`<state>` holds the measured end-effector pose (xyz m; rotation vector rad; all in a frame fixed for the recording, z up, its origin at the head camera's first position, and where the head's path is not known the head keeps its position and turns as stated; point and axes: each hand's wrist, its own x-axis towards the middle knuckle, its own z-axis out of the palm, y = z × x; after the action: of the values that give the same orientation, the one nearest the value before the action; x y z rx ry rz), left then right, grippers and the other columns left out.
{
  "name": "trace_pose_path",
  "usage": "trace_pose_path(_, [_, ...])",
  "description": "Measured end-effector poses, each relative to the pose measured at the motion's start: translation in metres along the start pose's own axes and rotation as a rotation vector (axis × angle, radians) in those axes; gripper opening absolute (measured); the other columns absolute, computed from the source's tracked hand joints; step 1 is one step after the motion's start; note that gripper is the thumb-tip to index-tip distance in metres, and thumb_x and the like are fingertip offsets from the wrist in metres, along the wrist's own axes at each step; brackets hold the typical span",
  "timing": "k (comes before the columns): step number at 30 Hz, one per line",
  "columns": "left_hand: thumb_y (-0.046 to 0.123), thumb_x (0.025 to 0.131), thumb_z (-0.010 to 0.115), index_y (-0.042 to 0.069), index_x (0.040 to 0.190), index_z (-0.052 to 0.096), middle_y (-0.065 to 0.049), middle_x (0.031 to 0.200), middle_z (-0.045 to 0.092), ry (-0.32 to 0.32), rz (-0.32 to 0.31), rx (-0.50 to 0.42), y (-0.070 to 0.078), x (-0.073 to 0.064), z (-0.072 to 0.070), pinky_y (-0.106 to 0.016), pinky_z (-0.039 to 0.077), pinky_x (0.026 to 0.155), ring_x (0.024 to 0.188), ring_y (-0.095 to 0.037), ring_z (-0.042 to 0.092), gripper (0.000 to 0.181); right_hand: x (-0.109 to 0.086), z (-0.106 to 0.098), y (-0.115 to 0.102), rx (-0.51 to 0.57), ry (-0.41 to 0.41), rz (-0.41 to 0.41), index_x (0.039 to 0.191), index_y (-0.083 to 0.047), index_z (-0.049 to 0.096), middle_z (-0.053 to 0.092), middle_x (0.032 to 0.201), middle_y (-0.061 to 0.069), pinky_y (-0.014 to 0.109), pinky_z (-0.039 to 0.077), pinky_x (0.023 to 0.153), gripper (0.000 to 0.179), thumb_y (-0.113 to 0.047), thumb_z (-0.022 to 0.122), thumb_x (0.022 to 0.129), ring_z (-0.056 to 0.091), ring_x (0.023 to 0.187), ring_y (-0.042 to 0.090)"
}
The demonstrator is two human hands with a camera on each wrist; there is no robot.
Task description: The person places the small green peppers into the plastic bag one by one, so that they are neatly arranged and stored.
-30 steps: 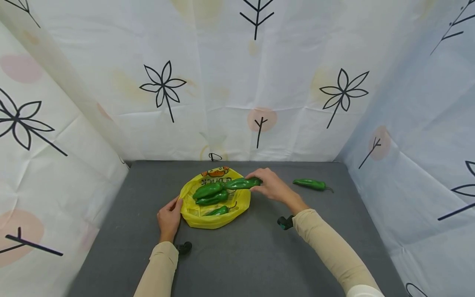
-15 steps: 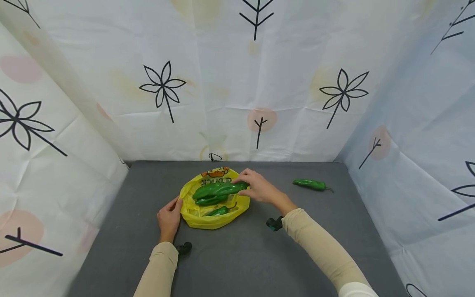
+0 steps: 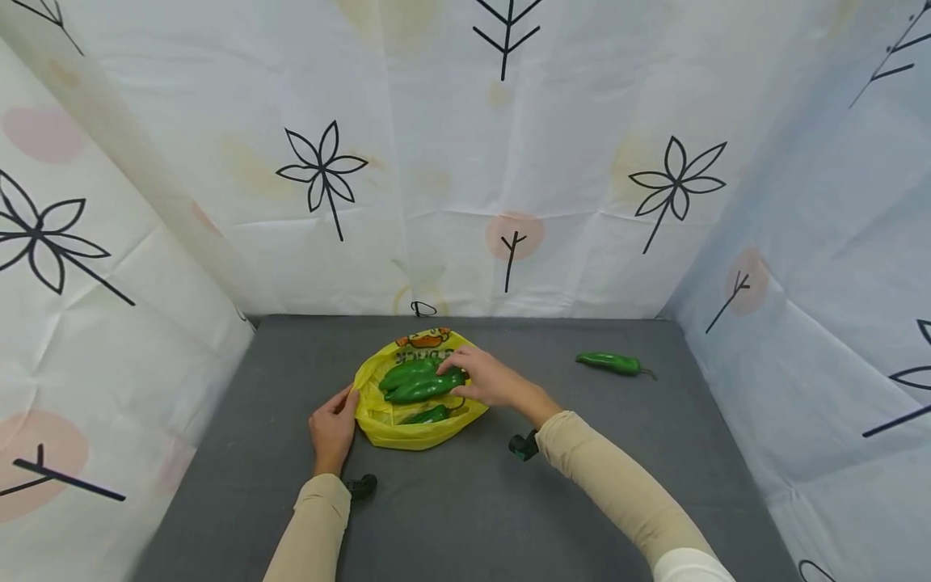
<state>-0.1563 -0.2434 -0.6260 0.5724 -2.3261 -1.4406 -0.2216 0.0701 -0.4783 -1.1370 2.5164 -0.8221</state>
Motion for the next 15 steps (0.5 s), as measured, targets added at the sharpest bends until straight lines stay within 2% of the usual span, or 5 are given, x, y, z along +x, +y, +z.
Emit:
trace_pose_path(3, [0.049, 0.097, 0.066, 0.019, 0.129, 0.073, -0.014, 0.126, 0.074, -0.008, -0.003, 0.003, 0.000, 0.000, 0.000, -0.051, 0.052, 0.103, 0.119, -0.033, 0.068, 0.045, 0.002, 0.006, -0.001, -0.009, -0.019, 0.004, 0.131, -0.016, 0.065, 0.060, 0.132, 0.007, 0.041, 0.052, 0.100, 0.037, -0.014, 0.073, 0.095, 0.059, 0.121, 0.023])
trace_pose_path(8, [0.047, 0.097, 0.067, 0.018, 0.129, 0.074, -0.014, 0.126, 0.074, 0.000, -0.007, -0.009, 0.000, 0.000, 0.000, -0.052, 0.052, 0.104, 0.119, -0.034, 0.068, 0.044, 0.006, 0.014, -0.004, -0.051, -0.025, -0.045, 0.130, -0.015, 0.068, 0.061, 0.128, 0.008, 0.040, 0.052, 0.098, 0.035, -0.015, 0.073, 0.095, 0.058, 0.118, 0.024])
trace_pose_path(15, [0.048, 0.097, 0.067, 0.019, 0.129, 0.073, -0.013, 0.127, 0.073, -0.003, -0.014, -0.003, 0.000, 0.000, 0.000, -0.051, 0.052, 0.104, 0.120, -0.033, 0.068, 0.044, 0.007, 0.025, -0.004, -0.071, -0.062, -0.046, 0.132, -0.018, 0.068, 0.059, 0.125, 0.006, 0.031, 0.049, 0.087, 0.037, -0.014, 0.073, 0.095, 0.056, 0.108, 0.019])
